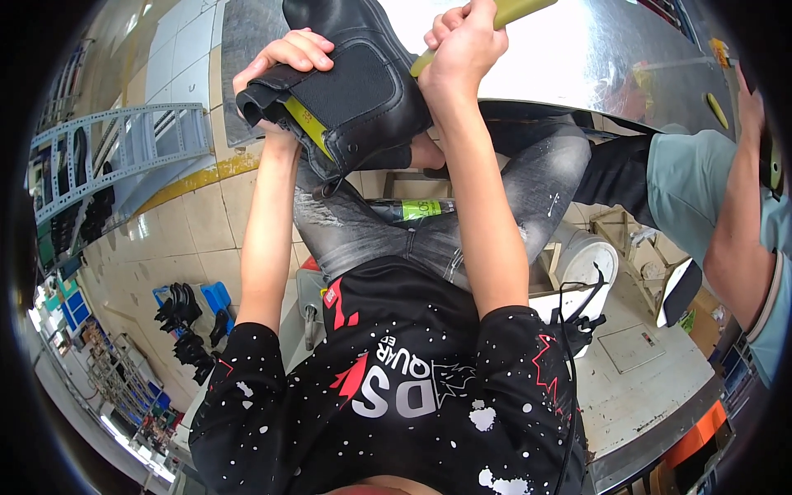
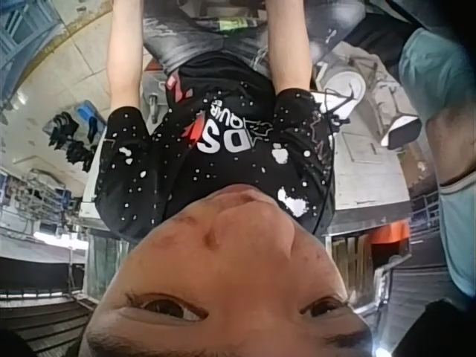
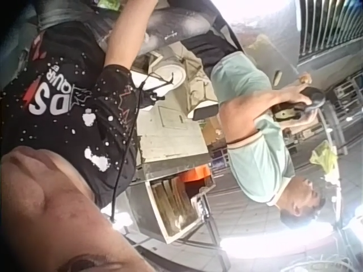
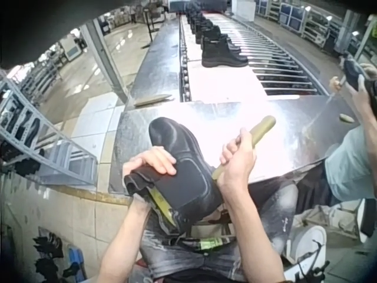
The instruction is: Scrape the bottom edges of a black boot with a handheld scraping tool.
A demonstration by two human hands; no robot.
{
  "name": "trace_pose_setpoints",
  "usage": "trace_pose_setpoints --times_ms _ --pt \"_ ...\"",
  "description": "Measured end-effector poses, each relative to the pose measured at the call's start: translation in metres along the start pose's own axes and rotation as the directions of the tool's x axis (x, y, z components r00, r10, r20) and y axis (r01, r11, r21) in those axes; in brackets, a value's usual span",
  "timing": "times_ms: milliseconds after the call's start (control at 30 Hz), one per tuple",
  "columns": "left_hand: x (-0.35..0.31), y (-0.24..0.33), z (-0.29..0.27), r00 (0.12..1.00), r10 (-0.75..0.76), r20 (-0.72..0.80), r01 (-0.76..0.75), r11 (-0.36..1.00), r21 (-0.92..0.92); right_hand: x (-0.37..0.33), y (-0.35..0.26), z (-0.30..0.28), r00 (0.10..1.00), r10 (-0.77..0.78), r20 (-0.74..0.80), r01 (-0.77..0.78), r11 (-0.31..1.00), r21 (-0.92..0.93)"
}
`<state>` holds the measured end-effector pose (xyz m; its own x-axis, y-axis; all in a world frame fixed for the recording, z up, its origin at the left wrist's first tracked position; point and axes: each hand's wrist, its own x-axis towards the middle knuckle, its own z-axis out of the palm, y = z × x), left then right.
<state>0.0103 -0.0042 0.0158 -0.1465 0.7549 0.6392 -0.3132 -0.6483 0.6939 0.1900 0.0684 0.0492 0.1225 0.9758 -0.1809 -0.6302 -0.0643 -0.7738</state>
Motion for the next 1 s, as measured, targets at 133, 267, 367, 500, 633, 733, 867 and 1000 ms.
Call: trace_pose_setpoints --times_ms 133,267,367,500,633,733,867,1000 --pt "-0.001 0.000 -0.001 1.000 0.005 -0.017 -0.005 1.000 -0.006 0.002 0.000 0.014 0.994 0.096 -0.048 -0.096 0.995 0.000" --pt "-0.003 0.001 -0.004 1.000 0.002 -0.018 -0.002 1.000 0.004 0.011 0.010 0.019 0.995 0.097 0.011 -0.096 0.993 -0.071" --pt "-0.006 0.005 -0.001 1.000 -0.007 -0.024 0.009 0.998 0.055 0.017 0.016 0.030 0.995 0.100 0.016 -0.099 0.992 -0.075" --pt "-0.006 0.007 0.000 0.999 -0.024 -0.042 0.028 0.994 0.103 0.025 0.021 0.040 0.995 0.088 0.051 -0.081 0.989 -0.123" --pt "-0.005 0.008 0.002 0.998 -0.029 -0.048 0.034 0.995 0.097 0.027 0.023 0.042 0.996 0.078 0.034 -0.072 0.986 -0.148" --pt "-0.007 0.010 0.000 0.998 -0.033 -0.044 0.038 0.994 0.105 0.027 0.026 0.044 0.997 0.075 0.021 -0.072 0.988 -0.137" --pt "-0.012 0.013 -0.003 0.998 -0.039 -0.054 0.045 0.992 0.119 0.025 0.028 0.048 0.997 0.071 0.027 -0.066 0.986 -0.155" --pt "-0.010 0.015 -0.001 0.998 -0.018 -0.062 0.025 0.993 0.114 0.033 0.031 0.044 0.998 0.063 0.002 -0.062 0.987 -0.146"
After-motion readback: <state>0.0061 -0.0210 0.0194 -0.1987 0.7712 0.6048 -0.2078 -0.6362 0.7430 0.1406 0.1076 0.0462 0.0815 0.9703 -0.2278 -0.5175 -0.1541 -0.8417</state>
